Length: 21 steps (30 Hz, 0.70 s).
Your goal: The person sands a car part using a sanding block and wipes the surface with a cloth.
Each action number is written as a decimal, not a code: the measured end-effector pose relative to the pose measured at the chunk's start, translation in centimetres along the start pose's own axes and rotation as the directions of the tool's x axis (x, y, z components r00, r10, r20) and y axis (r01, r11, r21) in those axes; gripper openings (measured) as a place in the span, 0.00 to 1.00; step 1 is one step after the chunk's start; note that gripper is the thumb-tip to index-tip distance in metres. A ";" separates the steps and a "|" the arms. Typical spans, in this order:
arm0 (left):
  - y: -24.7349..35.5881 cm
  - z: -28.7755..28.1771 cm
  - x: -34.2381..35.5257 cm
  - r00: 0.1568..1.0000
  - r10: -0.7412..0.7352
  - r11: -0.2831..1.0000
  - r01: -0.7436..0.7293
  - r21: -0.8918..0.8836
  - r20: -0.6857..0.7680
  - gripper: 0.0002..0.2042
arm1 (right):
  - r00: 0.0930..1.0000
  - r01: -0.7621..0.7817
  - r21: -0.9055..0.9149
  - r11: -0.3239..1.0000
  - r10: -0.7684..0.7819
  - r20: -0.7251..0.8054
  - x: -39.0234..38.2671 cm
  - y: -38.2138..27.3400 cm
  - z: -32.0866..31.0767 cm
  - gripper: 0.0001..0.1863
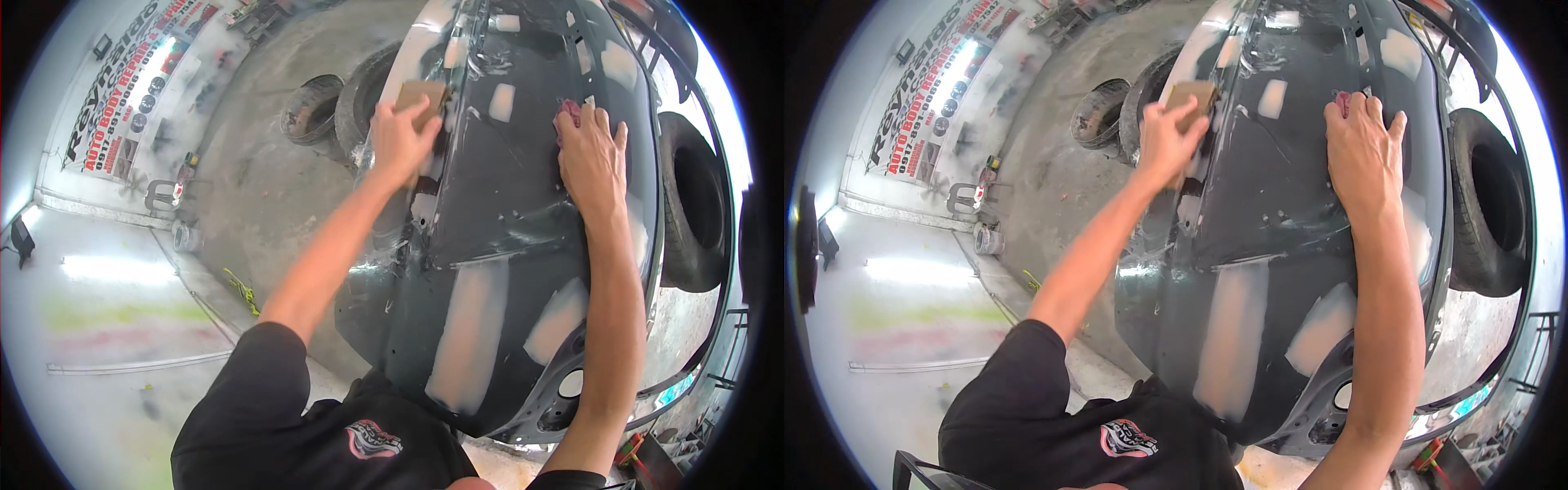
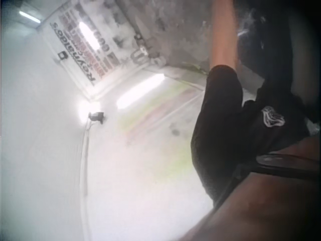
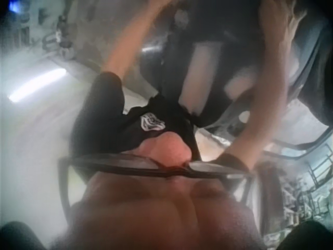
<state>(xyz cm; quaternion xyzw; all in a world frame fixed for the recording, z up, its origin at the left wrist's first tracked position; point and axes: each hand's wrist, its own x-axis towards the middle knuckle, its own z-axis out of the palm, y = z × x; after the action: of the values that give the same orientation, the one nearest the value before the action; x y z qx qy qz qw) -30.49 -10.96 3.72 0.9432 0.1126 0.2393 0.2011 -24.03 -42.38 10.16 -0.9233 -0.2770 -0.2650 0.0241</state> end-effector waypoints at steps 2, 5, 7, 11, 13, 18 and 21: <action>0.2 0.2 3.3 0.999 -0.020 0.995 0.022 0.095 -0.029 0.26 | 1.000 0.006 -0.002 1.000 -0.006 0.009 0.5 -0.5 0.0 0.07; 1.1 1.1 4.5 0.991 -0.131 0.985 0.130 0.111 0.005 0.26 | 1.000 0.002 0.020 1.000 -0.003 0.008 0.1 -0.1 0.4 0.07; 0.3 2.1 2.0 0.996 -0.084 0.993 0.083 0.082 0.016 0.26 | 0.996 -0.043 0.054 0.998 0.038 0.080 -0.2 0.6 0.9 0.06; -0.6 0.5 -0.2 1.000 0.021 0.999 -0.020 0.047 -0.015 0.25 | 1.000 -0.015 0.047 0.999 0.014 0.007 -0.1 -0.2 -0.1 0.07; 0.4 0.3 2.0 0.999 -0.040 0.995 0.043 0.090 -0.034 0.25 | 1.000 0.002 0.030 1.000 -0.002 -0.020 -0.1 -0.2 0.0 0.07; 0.9 1.9 4.0 0.991 -0.136 0.976 0.134 0.173 0.003 0.26 | 0.999 -0.012 0.036 0.999 0.011 0.038 -0.2 0.4 0.8 0.07; 1.2 1.1 -1.7 0.999 -0.046 0.996 0.044 0.076 0.024 0.27 | 0.999 -0.029 0.028 0.999 0.028 0.029 -0.4 0.7 0.7 0.07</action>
<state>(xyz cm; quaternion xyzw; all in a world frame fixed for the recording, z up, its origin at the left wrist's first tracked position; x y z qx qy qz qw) -31.24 -12.86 2.67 0.9504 0.1400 0.2181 0.1721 -23.59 -43.03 9.43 -0.9304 -0.2678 -0.2474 0.0372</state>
